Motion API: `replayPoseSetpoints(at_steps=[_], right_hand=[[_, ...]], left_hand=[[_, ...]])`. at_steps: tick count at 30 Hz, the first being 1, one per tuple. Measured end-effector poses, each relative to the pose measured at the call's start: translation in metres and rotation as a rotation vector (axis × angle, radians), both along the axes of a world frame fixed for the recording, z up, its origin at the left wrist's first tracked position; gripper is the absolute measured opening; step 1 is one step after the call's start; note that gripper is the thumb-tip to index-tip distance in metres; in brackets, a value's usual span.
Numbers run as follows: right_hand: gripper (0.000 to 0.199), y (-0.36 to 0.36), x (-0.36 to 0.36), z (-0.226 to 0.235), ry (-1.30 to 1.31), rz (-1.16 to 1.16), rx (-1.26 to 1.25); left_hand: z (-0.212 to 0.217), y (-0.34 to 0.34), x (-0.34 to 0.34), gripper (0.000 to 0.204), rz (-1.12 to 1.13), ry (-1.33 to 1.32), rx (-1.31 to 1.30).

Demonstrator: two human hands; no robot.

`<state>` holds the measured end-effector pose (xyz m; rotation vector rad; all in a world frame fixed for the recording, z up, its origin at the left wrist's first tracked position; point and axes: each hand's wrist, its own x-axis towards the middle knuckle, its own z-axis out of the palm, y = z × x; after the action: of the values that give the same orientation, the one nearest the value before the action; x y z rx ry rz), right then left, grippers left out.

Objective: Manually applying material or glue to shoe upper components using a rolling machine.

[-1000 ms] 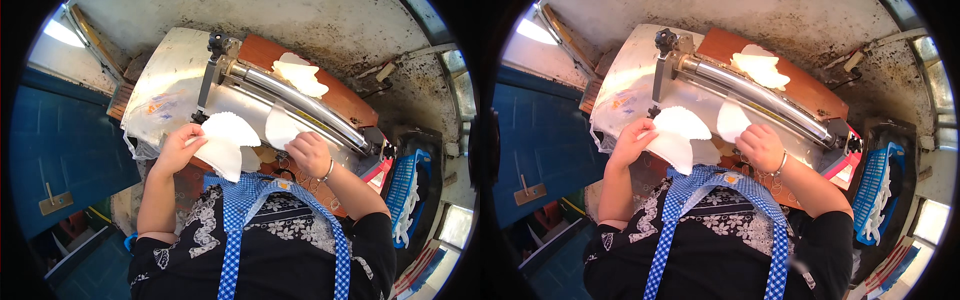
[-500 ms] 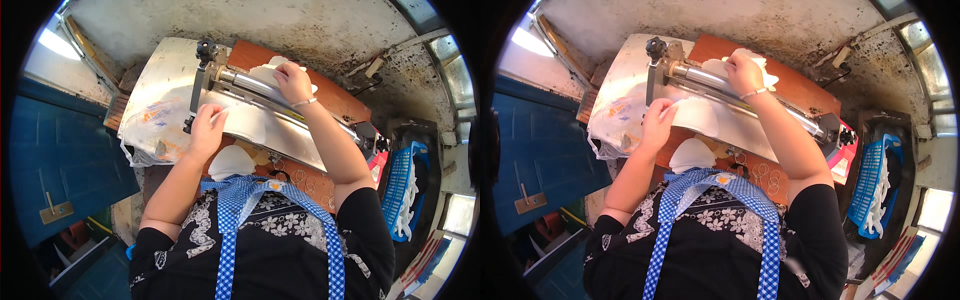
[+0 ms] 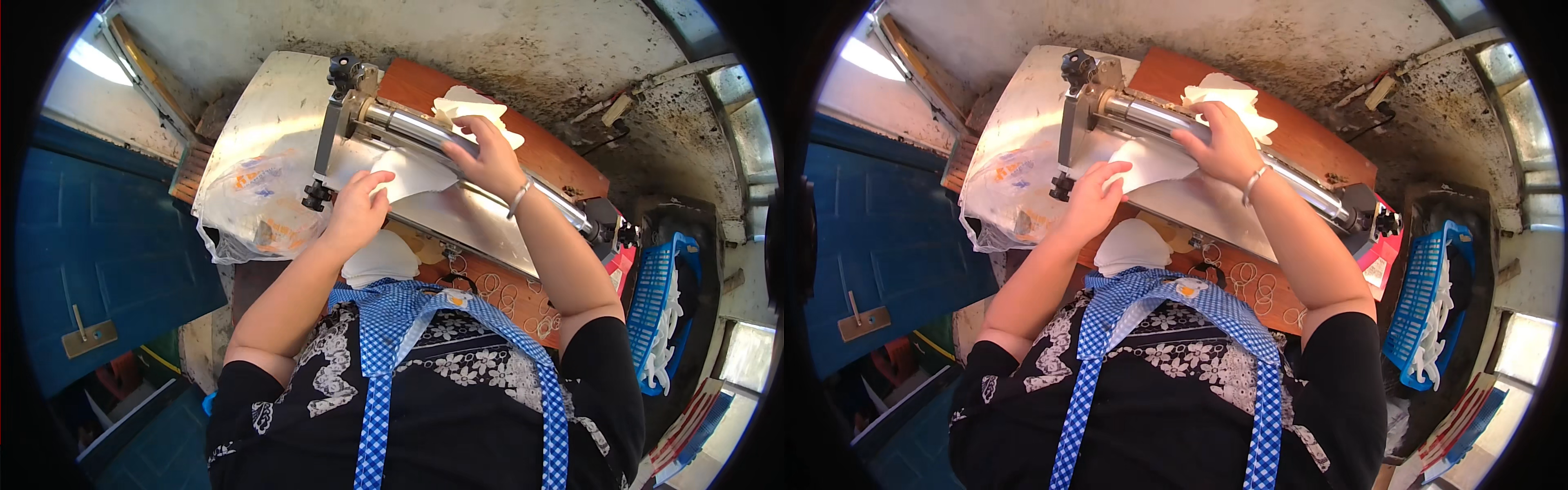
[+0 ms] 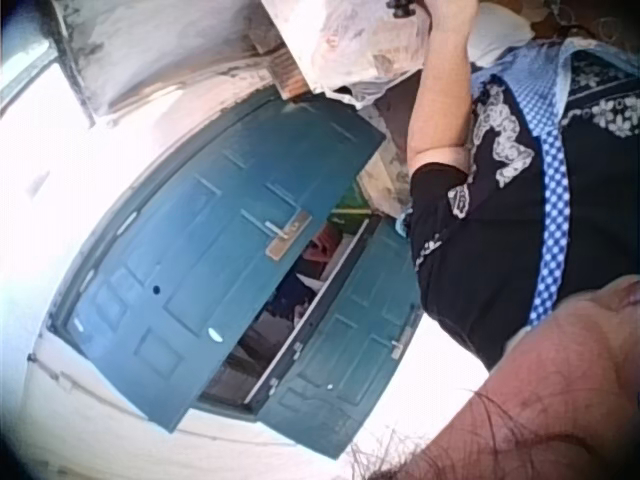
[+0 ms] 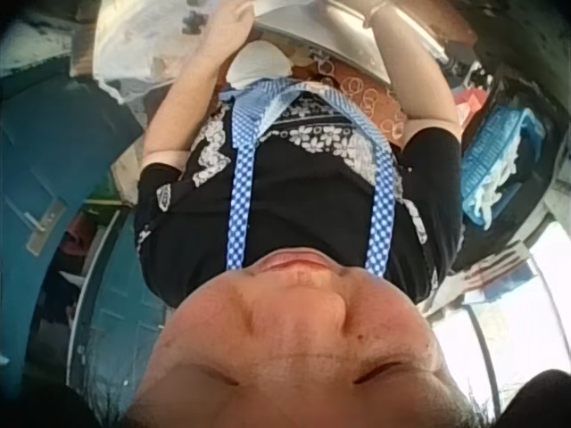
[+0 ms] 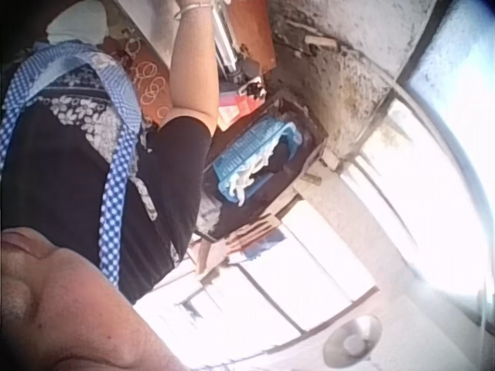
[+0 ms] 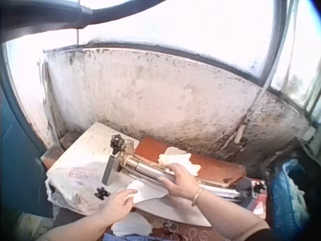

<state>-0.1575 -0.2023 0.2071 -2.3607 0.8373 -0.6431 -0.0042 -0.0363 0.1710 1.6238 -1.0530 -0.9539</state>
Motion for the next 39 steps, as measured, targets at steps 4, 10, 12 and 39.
replayPoseSetpoints(at_steps=[4,10,12,39], right_hand=[[0.031,-0.035,0.046,-0.001,0.515,-0.145,0.311],[0.012,0.031,-0.01,0.022,0.094,0.36,-0.618],[0.013,0.065,-0.033,0.015,0.083,0.586,-0.696],[0.05,0.112,-0.016,-0.029,0.127,0.493,0.123]], left_hand=[[-0.018,-0.031,0.004,0.025,0.014,-0.373,-0.187],[-0.042,0.048,0.014,0.023,-0.007,-0.553,-0.267],[-0.077,0.074,0.002,0.028,-0.005,-0.631,-0.145],[-0.069,0.089,-0.007,0.01,0.059,0.346,-0.058]])
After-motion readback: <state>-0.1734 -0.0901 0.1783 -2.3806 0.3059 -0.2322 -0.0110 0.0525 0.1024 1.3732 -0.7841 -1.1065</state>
